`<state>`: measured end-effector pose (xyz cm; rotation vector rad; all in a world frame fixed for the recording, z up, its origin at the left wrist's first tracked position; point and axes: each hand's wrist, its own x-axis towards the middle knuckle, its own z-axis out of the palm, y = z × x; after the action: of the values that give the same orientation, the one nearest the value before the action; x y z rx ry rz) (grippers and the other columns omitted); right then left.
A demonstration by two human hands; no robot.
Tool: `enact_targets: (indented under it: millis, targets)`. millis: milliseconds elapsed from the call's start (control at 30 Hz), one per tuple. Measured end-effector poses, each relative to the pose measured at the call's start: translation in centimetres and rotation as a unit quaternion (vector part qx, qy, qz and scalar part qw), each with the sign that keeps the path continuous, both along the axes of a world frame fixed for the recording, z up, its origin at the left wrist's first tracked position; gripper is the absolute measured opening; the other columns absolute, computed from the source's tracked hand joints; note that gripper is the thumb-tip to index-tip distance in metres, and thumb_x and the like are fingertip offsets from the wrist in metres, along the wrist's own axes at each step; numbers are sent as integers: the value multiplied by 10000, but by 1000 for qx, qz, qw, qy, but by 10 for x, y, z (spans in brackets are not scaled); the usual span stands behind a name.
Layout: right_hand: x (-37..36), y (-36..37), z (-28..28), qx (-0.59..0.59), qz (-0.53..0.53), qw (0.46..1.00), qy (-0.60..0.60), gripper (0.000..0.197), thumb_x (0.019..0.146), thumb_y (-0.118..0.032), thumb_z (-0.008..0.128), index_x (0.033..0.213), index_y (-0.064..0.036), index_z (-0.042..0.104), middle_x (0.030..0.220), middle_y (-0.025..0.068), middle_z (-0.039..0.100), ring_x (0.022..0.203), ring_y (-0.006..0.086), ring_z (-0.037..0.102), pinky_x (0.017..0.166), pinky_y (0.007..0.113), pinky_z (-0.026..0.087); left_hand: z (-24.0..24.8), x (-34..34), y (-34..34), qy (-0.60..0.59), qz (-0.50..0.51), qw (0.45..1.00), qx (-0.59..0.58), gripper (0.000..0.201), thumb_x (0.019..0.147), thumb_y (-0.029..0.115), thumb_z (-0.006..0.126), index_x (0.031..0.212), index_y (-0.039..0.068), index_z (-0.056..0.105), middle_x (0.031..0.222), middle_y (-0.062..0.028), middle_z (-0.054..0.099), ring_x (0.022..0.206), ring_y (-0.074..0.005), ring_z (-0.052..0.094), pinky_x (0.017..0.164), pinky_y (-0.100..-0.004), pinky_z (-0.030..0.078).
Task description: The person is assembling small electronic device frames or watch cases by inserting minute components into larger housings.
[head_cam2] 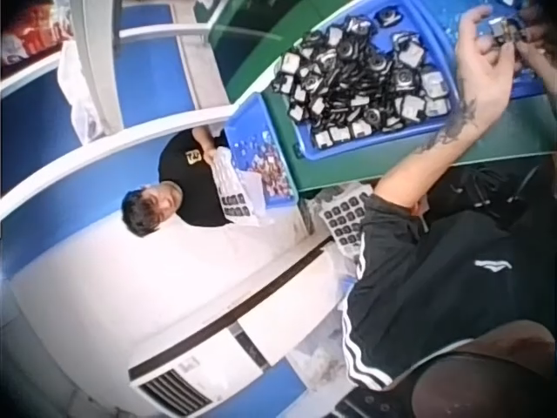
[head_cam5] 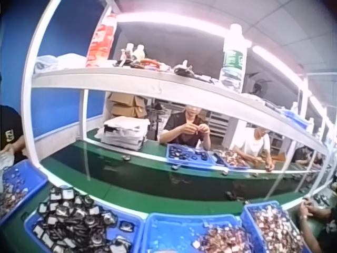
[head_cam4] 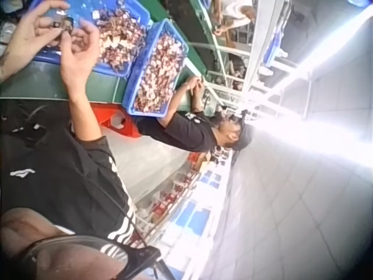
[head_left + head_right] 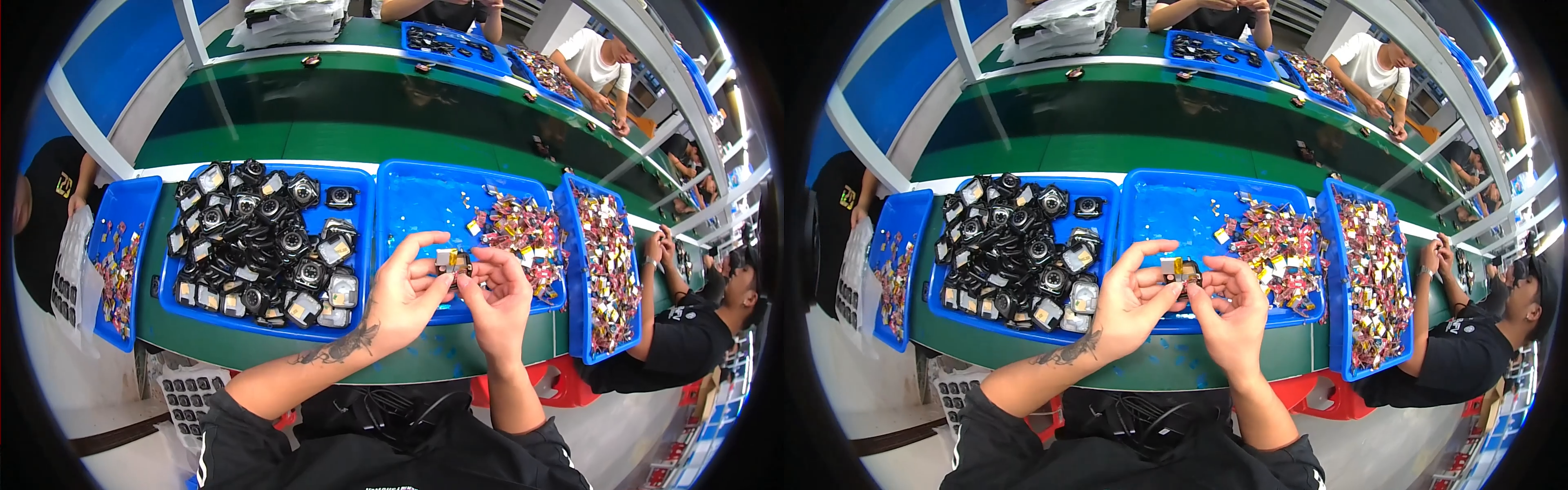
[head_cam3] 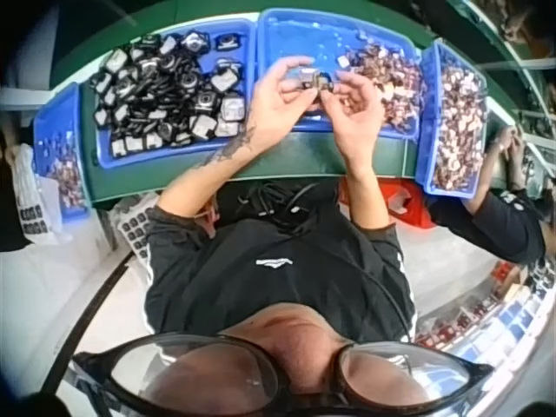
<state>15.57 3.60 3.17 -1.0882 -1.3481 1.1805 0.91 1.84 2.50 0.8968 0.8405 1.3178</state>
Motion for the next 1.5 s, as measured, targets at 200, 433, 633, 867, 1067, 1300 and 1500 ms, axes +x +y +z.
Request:
enact_targets:
  millis: [200, 433, 633, 867, 1067, 1300, 1500]
  targets:
    - [12, 41, 17, -42, 93, 995, 19, 388, 798, 6, 689, 1155, -3, 539, 841, 78, 687, 685, 94, 610, 629, 226, 499, 12, -2, 2, 293, 84, 948, 89, 611, 900, 63, 629, 1421, 68, 310, 1172, -185, 611, 1012, -232, 645, 793, -342, 545]
    - [-26, 249, 5, -59, 33, 972, -225, 445, 589, 2, 850, 961, 12, 607, 805, 88, 661, 645, 155, 624, 558, 292, 523, 9, -86, 16, 798, 161, 561, 147, 369, 755, 275, 749, 1008, 58, 593, 964, -128, 623, 1016, -302, 545, 838, -432, 454]
    - [-35, 282, -30, -65, -7, 938, -341, 332, 615, -53, 860, 878, -9, 662, 777, 91, 668, 697, 187, 669, 581, 314, 554, 9, -96, 3, 779, 111, 608, 110, 343, 709, 268, 794, 944, 74, 636, 927, -102, 635, 943, -300, 604, 866, -427, 463]
    - [12, 214, 54, 255, 69, 839, -476, 91, 754, -92, 693, 837, -56, 694, 824, 135, 687, 808, 306, 679, 732, 408, 539, 30, -101, 12, 713, 86, 682, 142, 193, 743, 118, 732, 821, 53, 567, 786, -107, 627, 825, -295, 618, 742, -420, 490]
    - [44, 112, 27, 265, 300, 739, -542, 148, 742, -103, 726, 873, -49, 681, 836, 115, 629, 845, 320, 634, 759, 421, 512, 30, -71, 24, 354, 89, 927, 83, 159, 957, 105, 580, 994, 36, 442, 915, -128, 689, 789, -166, 680, 639, -275, 536]
    - [52, 84, 25, 290, 84, 858, -415, 99, 801, -27, 682, 897, -46, 672, 859, 94, 669, 785, 225, 653, 701, 335, 520, 21, -43, 18, -49, -38, 997, -33, 417, 951, 81, 565, 1346, 54, 434, 1173, -175, 613, 959, -223, 655, 774, -324, 576]
    - [33, 37, 32, 24, 146, 986, -78, 53, 877, -18, 665, 908, -4, 625, 807, -9, 612, 724, 21, 543, 634, 176, 445, 10, -25, 19, 219, -29, 970, 99, 242, 909, 122, 646, 1140, 57, 671, 1083, -50, 556, 951, -125, 566, 755, -251, 501]
